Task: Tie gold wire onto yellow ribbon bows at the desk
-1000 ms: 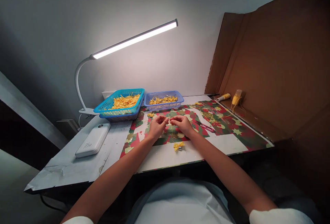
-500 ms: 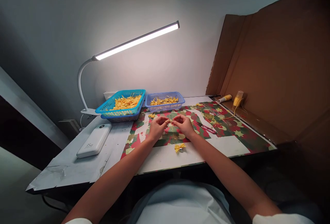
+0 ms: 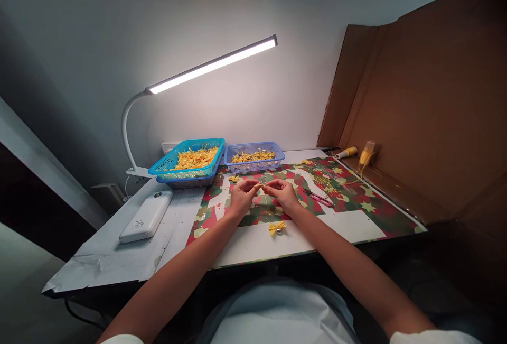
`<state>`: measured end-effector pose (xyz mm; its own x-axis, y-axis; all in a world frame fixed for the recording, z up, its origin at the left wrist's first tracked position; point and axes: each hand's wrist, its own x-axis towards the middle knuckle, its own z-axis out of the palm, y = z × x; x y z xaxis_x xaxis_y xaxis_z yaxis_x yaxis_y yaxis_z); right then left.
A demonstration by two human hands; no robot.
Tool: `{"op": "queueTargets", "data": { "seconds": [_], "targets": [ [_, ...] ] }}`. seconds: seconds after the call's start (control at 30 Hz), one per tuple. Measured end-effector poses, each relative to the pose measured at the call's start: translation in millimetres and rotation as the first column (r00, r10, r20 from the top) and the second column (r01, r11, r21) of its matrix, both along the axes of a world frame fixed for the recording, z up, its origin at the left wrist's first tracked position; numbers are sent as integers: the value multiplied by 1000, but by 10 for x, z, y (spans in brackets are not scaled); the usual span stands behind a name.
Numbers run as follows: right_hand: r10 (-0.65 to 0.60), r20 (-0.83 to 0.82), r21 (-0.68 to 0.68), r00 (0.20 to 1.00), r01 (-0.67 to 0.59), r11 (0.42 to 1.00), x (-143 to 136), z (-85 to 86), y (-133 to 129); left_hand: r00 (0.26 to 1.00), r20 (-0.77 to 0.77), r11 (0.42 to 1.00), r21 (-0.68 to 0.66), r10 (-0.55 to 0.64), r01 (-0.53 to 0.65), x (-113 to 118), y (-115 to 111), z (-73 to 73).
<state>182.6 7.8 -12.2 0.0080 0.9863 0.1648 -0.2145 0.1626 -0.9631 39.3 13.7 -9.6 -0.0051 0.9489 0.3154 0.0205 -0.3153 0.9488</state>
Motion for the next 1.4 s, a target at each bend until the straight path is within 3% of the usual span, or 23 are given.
{"op": "queueTargets", "data": {
  "seconds": [0.5,1.07,1.17,1.27,1.4],
  "targets": [
    [-88,24,4,996,88,996,-17,-12,15,999,-3,998,-50,-47,47,16,-3,-20],
    [-158,19,-13,987,158,987,-66,-2,20,997,-28,996,56,-68,70,8,10,-62],
    [-141,51,41,989,139,989,-64,-6,22,999,-3,997,63,-50,50,-2,34,-71],
    [-176,205,175,963,141,974,-43,20,-23,997,51,995,92,-52,47,-6,31,-45],
    [-280,479,410,832,70,909,-13,71,-99,993,79,989,126,-83,73,-5,13,-19]
  ]
}}
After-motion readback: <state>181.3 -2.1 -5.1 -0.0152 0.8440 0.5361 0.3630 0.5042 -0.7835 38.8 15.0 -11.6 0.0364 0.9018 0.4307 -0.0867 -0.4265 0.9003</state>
